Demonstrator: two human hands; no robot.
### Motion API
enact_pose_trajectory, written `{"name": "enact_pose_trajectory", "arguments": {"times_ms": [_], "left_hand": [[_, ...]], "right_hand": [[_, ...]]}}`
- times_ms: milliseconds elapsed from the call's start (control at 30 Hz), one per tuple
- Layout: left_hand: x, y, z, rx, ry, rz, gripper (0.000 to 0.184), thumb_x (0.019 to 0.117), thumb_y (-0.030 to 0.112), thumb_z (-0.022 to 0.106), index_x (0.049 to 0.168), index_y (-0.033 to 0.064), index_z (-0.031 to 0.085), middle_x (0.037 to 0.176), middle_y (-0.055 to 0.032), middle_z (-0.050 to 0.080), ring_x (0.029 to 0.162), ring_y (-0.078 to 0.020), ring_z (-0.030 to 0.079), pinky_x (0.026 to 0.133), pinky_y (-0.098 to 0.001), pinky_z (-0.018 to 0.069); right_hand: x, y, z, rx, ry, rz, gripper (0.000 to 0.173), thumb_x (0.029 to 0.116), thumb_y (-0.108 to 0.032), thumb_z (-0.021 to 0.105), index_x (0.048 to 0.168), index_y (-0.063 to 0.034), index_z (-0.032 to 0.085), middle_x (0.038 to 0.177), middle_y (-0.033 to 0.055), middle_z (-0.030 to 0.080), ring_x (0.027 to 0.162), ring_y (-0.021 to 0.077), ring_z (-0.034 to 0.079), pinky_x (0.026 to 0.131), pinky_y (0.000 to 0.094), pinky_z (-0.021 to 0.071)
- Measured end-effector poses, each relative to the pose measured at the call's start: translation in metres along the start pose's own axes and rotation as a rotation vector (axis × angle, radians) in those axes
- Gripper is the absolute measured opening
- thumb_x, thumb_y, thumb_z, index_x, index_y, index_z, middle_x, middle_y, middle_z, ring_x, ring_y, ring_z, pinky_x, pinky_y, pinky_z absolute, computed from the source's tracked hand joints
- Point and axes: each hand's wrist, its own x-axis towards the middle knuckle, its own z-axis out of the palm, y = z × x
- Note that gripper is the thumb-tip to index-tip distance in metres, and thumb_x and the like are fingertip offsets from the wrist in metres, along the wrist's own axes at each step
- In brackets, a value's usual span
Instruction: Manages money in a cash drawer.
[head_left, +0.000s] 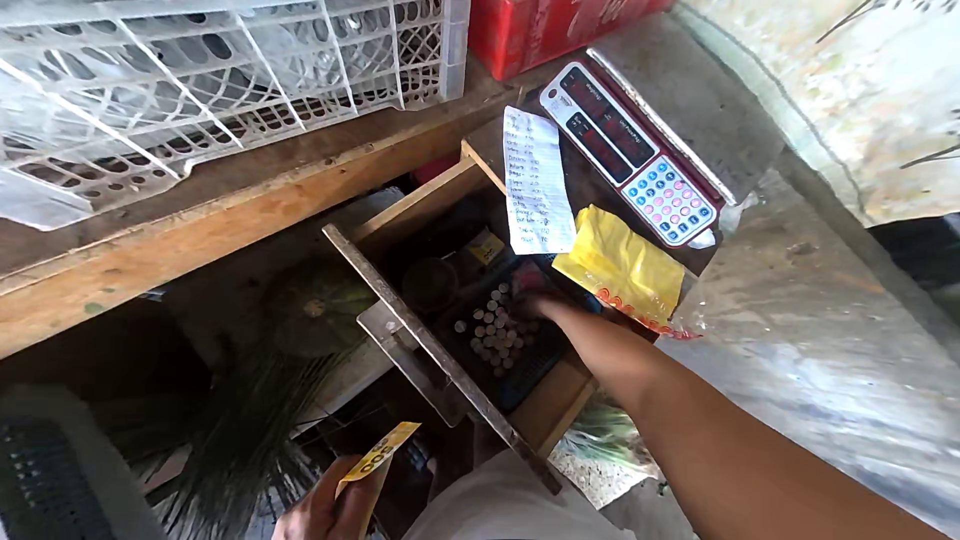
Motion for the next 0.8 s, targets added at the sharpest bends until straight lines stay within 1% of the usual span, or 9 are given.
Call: {"name": "enact_pose_trajectory", "arguments": {"times_ms": [67,133,200,333,467,567,667,733,800], "left_hand": [[0.000,0.000,0.000,0.002,0.003,-0.005,0.032,0.1010,0.019,0.054,0.106,-0.0090,0.069,0.079,-0.0228,0.070,0.070,-0.0328,0.070,0.067,-0.0533,0.0550],[-0.001,0.000,0.000,0.003,0.011,-0.007,0.032,0.1010,0.019,0.054,0.107,-0.0091,0.069,0.079,-0.0226,0.070,0.070,-0.0320,0.069,0.067,-0.0523,0.0551],[-0.002,0.000,0.001,0.002,0.019,-0.007,0.031,0.1007,0.018,0.054,0.107,-0.0093,0.069,0.080,-0.0233,0.070,0.071,-0.0319,0.070,0.068,-0.0519,0.0554],[-0.005,0.000,0.005,0.006,0.020,-0.002,0.031,0.1006,0.018,0.054,0.106,-0.0091,0.069,0.078,-0.0226,0.069,0.069,-0.0314,0.069,0.066,-0.0513,0.0547],[-0.007,0.000,0.008,-0.008,0.004,-0.022,0.031,0.1009,0.017,0.054,0.107,-0.0096,0.068,0.078,-0.0231,0.069,0.070,-0.0317,0.069,0.067,-0.0519,0.0548],[-0.007,0.002,0.008,-0.006,0.008,-0.023,0.031,0.1011,0.017,0.053,0.106,-0.0090,0.069,0.078,-0.0224,0.070,0.069,-0.0306,0.069,0.067,-0.0509,0.0548],[-0.007,0.002,0.007,-0.001,0.005,-0.023,0.031,0.1013,0.018,0.053,0.106,-0.0086,0.069,0.078,-0.0217,0.069,0.069,-0.0306,0.069,0.066,-0.0508,0.0544],[-0.006,0.001,0.008,-0.001,0.001,-0.024,0.032,0.1015,0.019,0.053,0.105,-0.0080,0.069,0.077,-0.0207,0.069,0.068,-0.0296,0.068,0.066,-0.0500,0.0542],[-0.006,0.003,0.008,-0.002,-0.008,-0.027,0.032,0.1012,0.019,0.053,0.106,-0.0084,0.069,0.077,-0.0207,0.069,0.068,-0.0297,0.068,0.066,-0.0503,0.0542]], "right_hand": [[-0.013,-0.012,0.002,-0.130,-0.098,0.018,0.047,0.1062,-0.035,0.054,0.140,-0.0016,0.059,0.140,0.0251,0.058,0.133,0.0414,0.053,0.111,0.0631,0.0376],[-0.008,-0.005,0.007,-0.136,-0.043,0.021,0.048,0.1050,-0.036,0.056,0.139,-0.0023,0.060,0.142,0.0240,0.058,0.135,0.0407,0.052,0.113,0.0612,0.0361],[0.015,0.014,0.012,0.009,0.087,0.050,0.043,0.1051,-0.033,0.054,0.136,-0.0049,0.064,0.140,0.0231,0.060,0.135,0.0415,0.053,0.113,0.0652,0.0365],[0.053,0.038,0.012,0.353,0.318,0.073,0.036,0.1045,-0.030,0.057,0.129,-0.0064,0.069,0.131,0.0196,0.067,0.126,0.0359,0.061,0.110,0.0586,0.0442],[0.035,0.031,0.015,0.149,0.159,-0.025,0.039,0.1039,-0.037,0.057,0.128,-0.0085,0.071,0.133,0.0182,0.066,0.130,0.0365,0.058,0.112,0.0632,0.0388],[0.010,0.006,0.009,0.043,0.085,0.022,0.040,0.1051,-0.033,0.055,0.131,-0.0061,0.068,0.137,0.0205,0.063,0.132,0.0387,0.055,0.112,0.0630,0.0384],[0.016,0.007,0.006,0.032,0.063,0.021,0.040,0.1040,-0.034,0.057,0.130,-0.0055,0.068,0.137,0.0211,0.063,0.133,0.0386,0.055,0.112,0.0627,0.0380],[0.005,0.016,0.016,-0.078,0.117,-0.138,0.040,0.1018,-0.035,0.061,0.128,-0.0058,0.069,0.126,0.0230,0.067,0.121,0.0415,0.062,0.102,0.0657,0.0454],[-0.053,0.001,0.020,-0.254,0.264,-0.298,0.044,0.0979,-0.030,0.063,0.129,0.0014,0.065,0.117,0.0292,0.068,0.109,0.0471,0.066,0.089,0.0662,0.0521]]}}
